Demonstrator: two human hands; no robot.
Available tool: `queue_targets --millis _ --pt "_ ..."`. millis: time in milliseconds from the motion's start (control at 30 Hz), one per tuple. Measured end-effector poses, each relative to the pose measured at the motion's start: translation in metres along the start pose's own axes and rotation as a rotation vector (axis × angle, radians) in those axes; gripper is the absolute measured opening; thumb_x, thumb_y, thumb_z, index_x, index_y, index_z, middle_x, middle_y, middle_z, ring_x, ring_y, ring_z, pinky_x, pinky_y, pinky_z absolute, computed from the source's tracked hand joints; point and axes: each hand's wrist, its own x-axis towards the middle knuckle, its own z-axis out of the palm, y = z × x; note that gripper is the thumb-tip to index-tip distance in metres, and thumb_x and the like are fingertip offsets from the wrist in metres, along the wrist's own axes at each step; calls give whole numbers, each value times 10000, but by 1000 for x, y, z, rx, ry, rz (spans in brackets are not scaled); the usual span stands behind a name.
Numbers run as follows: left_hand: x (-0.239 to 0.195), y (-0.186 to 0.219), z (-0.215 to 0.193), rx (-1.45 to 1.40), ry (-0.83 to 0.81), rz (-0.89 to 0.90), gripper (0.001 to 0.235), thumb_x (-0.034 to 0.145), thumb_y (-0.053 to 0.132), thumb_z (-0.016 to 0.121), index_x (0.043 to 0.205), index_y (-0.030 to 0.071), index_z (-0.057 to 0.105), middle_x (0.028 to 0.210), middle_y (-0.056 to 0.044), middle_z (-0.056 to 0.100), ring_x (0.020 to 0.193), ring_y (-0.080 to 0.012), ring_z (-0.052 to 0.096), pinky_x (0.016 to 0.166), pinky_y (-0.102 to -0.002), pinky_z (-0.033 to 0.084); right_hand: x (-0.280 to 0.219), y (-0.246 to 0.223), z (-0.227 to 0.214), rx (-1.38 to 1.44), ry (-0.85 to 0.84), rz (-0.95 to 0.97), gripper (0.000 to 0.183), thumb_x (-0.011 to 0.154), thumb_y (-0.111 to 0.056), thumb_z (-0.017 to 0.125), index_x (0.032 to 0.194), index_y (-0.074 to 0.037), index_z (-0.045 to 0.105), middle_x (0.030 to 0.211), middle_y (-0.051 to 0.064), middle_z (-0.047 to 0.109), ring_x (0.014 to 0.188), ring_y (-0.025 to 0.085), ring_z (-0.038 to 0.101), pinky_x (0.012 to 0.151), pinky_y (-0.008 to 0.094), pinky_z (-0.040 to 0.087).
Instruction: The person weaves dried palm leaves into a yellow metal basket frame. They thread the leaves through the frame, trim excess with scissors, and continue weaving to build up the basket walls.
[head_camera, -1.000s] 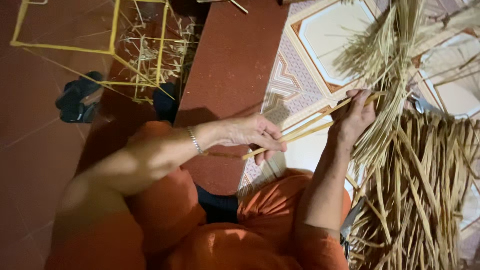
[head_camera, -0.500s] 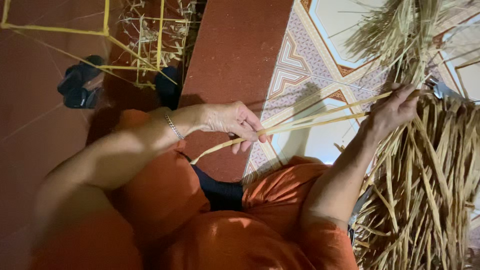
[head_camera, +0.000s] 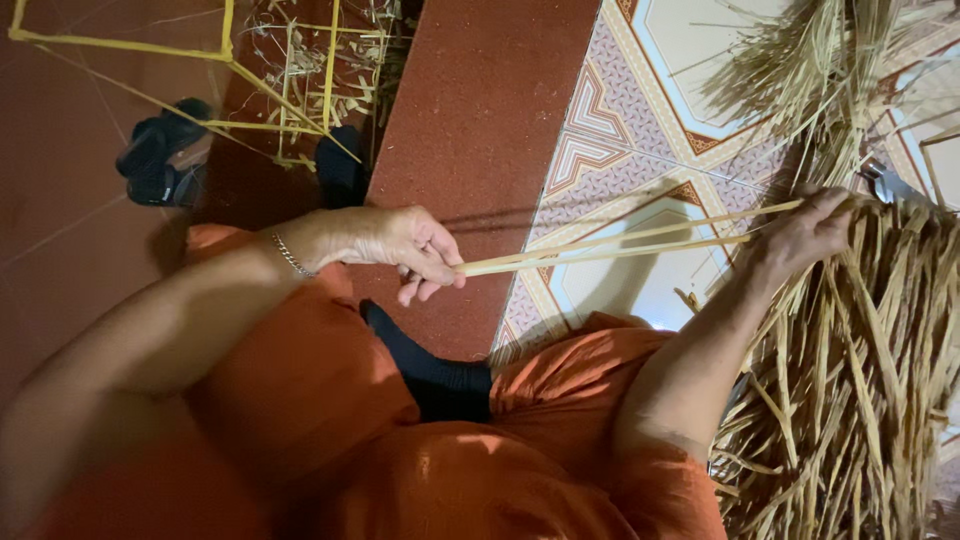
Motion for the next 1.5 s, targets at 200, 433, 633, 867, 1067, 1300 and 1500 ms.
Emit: queue_targets --millis 200,433,633,867,1067,1300,1500 --pt "-6 1 -6 80 58 -14 298 923 210 714 1033 -66 731 729 -107 722 556 -154 674 535 -274 563 -11 -7 15 -9 -45 -72 303 1133 -286 552 1034 -37 695 883 83 724 766 149 641 690 328 527" --pt "-12 11 -2 84 73 -134 271 887 200 723 1019 -36 741 724 -116 733 563 -172 697 558 -285 580 -30 -14 26 -99 -8 26 363 1110 -342 514 967 -73 711 827 60 735 724 117 659 682 307 559" --pt "-21 17 -1 112 132 -120 275 903 233 709 956 -34 753 695 -98 731 549 -172 688 575 -302 561 -33 -11 37 -132 0 16 463 1124 -396 473 844 -84 670 693 46 657 517 108 448 491 305 373" --pt "-29 9 -21 208 182 -94 295 893 253 722 958 -31 765 766 -91 753 637 -166 698 715 -284 540 -33 9 40 124 32 54 483 1130 -414 456 815 -78 601 738 81 679 493 75 376 478 273 321" --pt "-52 -7 -62 308 383 56 302 856 292 746 1014 39 793 895 -67 794 789 -103 730 750 -271 600 -12 -9 14 91 189 168 546 1119 -503 454 937 -1 572 821 111 759 473 66 311 503 242 359" --pt "-27 -6 -64 391 790 389 213 898 196 751 1039 37 771 829 -82 758 681 -116 691 579 -251 590 -71 -116 76 -754 -488 199 709 785 -432 794 1330 -40 564 924 153 692 726 216 614 631 365 497" --pt "9 31 -28 298 639 510 152 936 140 697 1011 15 742 869 -91 761 680 -127 730 576 -215 628 -118 -190 127 -552 -738 -413 874 800 -261 961 1500 -69 474 1449 212 524 1343 360 466 1174 519 400"
